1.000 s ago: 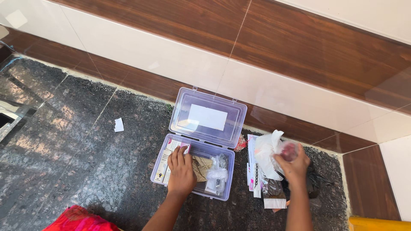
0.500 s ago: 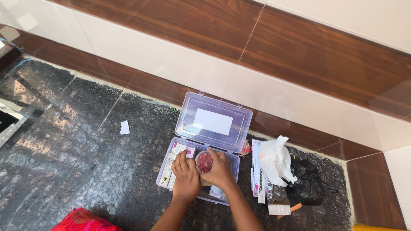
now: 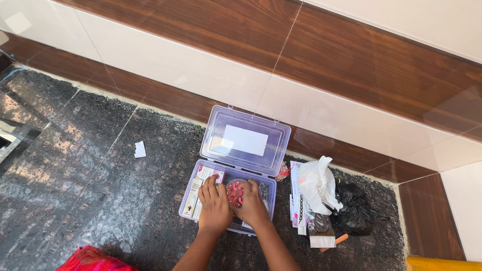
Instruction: The person organizes various small items into a clear plastic container. They place a small box, a round container, a plastic bag, a woven mat, a red circular object, a white cloth, and a black bag into the container.
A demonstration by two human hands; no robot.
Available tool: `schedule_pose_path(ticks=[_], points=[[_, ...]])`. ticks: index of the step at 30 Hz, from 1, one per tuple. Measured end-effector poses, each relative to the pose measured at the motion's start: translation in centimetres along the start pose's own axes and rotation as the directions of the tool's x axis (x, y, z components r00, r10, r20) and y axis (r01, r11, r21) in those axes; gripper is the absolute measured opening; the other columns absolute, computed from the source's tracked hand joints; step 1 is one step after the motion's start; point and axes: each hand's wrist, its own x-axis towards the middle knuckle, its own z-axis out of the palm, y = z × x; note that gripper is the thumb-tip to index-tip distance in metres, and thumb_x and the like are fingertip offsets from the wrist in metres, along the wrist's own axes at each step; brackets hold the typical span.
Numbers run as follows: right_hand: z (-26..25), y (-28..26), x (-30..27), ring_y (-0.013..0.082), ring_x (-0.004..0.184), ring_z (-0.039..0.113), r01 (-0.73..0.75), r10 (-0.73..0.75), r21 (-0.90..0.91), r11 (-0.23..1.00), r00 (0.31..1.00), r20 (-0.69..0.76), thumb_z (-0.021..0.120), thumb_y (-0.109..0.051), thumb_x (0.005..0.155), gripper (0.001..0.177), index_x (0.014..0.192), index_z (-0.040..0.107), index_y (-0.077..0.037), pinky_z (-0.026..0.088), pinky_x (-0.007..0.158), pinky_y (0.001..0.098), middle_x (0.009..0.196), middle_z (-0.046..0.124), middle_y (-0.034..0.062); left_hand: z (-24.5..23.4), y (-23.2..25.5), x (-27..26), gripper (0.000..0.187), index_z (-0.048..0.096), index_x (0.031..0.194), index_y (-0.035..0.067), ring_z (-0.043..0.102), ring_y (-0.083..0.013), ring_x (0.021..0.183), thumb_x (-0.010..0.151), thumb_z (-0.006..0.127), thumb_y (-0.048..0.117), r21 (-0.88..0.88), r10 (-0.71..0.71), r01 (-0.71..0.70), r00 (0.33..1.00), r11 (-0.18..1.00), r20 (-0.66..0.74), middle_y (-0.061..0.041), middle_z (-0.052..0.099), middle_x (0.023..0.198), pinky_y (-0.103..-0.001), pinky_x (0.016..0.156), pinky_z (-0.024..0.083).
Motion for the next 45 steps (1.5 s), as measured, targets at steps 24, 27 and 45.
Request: schedule_pose_path(ticks=[24, 27, 45], points=[[-10.5, 6.6, -5.1, 0.0298, 0.121, 0.067, 0.152, -0.128, 0.105, 0.983, 0.97, -0.208, 0.076, -0.001, 0.079, 0.029, 0.106, 0.075, -0.011, 0.051, 0.103, 0.0392, 0.129, 0.072, 0.0098, 0.9, -0.2, -0.4, 0.046, 0.057, 0.12, -0.001, 0.038, -0.038, 0.136, 0.075, 0.06, 0.007, 0.059, 0.063, -0.06, 0.997, 0.996, -0.046, -0.019, 0.052, 0.134, -0.051, 0.112, 0.028], [-10.9, 9.7, -7.4, 0.0193, 0.109, 0.077, -0.081, 0.181, 0.438, 0.895, 0.965, -0.19, 0.073, -0.001, 0.087, 0.024, 0.109, 0.077, -0.011, 0.061, 0.095, 0.0317, 0.122, 0.076, 0.0065, 1.1, -0.4, -0.4, 0.042, 0.063, 0.116, 0.003, 0.041, -0.0373, 0.135, 0.074, 0.061, 0.006, 0.058, 0.093, -0.091, 0.995, 0.994, -0.039, -0.015, 0.056, 0.13, -0.05, 0.112, 0.03], [-17.8, 10.7, -9.1, 0.0209, 0.097, 0.074, -0.647, 0.66, 0.355, 0.675, 0.744, 0.103, 0.059, -0.013, 0.097, 0.037, 0.132, 0.068, -0.016, 0.065, 0.055, 0.0476, 0.117, 0.075, 0.0082, 2.8, -1.1, -0.7, 0.015, 0.066, 0.088, 0.006, 0.059, -0.0323, 0.112, 0.075, 0.06, 0.002, -0.007, 0.149, -0.15, 0.984, 0.989, -0.095, -0.011, 0.069, 0.1, -0.045, 0.097, 0.046]])
